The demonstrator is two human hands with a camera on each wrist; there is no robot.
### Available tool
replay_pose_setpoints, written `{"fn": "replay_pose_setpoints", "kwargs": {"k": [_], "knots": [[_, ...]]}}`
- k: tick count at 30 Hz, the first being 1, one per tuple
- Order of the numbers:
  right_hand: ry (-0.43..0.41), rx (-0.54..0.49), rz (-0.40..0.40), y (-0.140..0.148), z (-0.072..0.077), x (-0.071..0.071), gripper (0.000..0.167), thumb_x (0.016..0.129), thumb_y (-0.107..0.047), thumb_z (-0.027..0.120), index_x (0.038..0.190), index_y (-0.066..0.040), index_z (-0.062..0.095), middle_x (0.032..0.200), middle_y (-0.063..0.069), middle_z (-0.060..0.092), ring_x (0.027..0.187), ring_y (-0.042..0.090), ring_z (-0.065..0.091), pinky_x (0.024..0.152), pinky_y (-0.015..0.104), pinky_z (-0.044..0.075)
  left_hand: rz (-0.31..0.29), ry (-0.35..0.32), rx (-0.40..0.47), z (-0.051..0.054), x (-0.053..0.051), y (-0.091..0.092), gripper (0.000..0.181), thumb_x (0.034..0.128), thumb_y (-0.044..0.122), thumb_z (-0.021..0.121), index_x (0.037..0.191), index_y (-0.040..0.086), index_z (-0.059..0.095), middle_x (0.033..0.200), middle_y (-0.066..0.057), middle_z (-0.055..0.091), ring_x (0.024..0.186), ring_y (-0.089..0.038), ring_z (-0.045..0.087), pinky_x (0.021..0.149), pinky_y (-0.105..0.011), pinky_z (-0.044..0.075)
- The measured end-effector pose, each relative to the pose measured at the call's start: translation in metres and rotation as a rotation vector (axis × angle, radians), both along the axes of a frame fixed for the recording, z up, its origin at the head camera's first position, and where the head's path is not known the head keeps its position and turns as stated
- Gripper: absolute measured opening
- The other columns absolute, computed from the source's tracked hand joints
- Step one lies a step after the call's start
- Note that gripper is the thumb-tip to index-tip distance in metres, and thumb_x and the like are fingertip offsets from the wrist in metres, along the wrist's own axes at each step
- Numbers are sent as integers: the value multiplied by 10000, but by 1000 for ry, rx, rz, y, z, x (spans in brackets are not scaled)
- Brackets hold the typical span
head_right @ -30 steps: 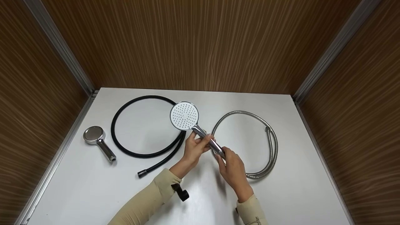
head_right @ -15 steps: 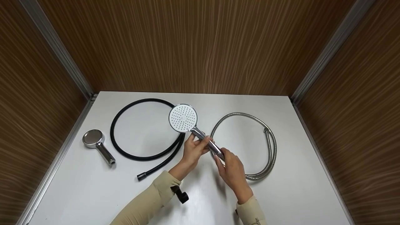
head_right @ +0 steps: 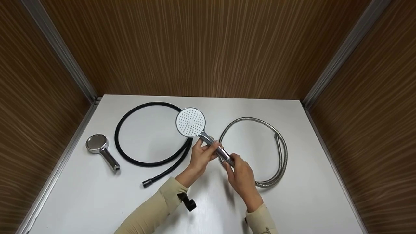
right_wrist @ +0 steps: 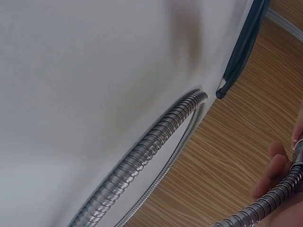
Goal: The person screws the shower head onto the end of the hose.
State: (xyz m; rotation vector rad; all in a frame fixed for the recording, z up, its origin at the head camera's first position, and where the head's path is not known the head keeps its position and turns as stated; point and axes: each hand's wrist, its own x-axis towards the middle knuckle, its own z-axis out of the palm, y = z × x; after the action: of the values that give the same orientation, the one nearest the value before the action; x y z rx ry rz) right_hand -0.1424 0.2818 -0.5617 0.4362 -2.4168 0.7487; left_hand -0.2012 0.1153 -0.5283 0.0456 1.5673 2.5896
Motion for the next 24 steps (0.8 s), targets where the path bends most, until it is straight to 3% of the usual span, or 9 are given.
{"fn": "replay_pose_setpoints", "kwargs": {"k": [9,17,24], "knots": [[7,11,-23,0,2,0,398,884,-29,835,1200,46,606,899,151,737,720,222,685,581,391,622,17,-8,9,1,0,1,463,964,75,767,1382,16,576,1048,-247,781,981,-305,794,883,-379,697],[15,28,-32,-1,2,1,358,888,-30,830,1171,49,625,821,96,687,683,157,598,563,379,549,-11,-20,-23,0,-1,-2,535,974,113,765,1457,61,539,1112,-202,782,1042,-290,786,899,-349,691],[16,28,-28,-2,1,1,317,896,-19,815,1152,52,641,813,79,688,681,144,579,565,390,541,-2,-30,-22,-1,-2,-2,494,965,93,772,1411,43,567,1093,-215,784,1019,-288,789,883,-356,695]]}}
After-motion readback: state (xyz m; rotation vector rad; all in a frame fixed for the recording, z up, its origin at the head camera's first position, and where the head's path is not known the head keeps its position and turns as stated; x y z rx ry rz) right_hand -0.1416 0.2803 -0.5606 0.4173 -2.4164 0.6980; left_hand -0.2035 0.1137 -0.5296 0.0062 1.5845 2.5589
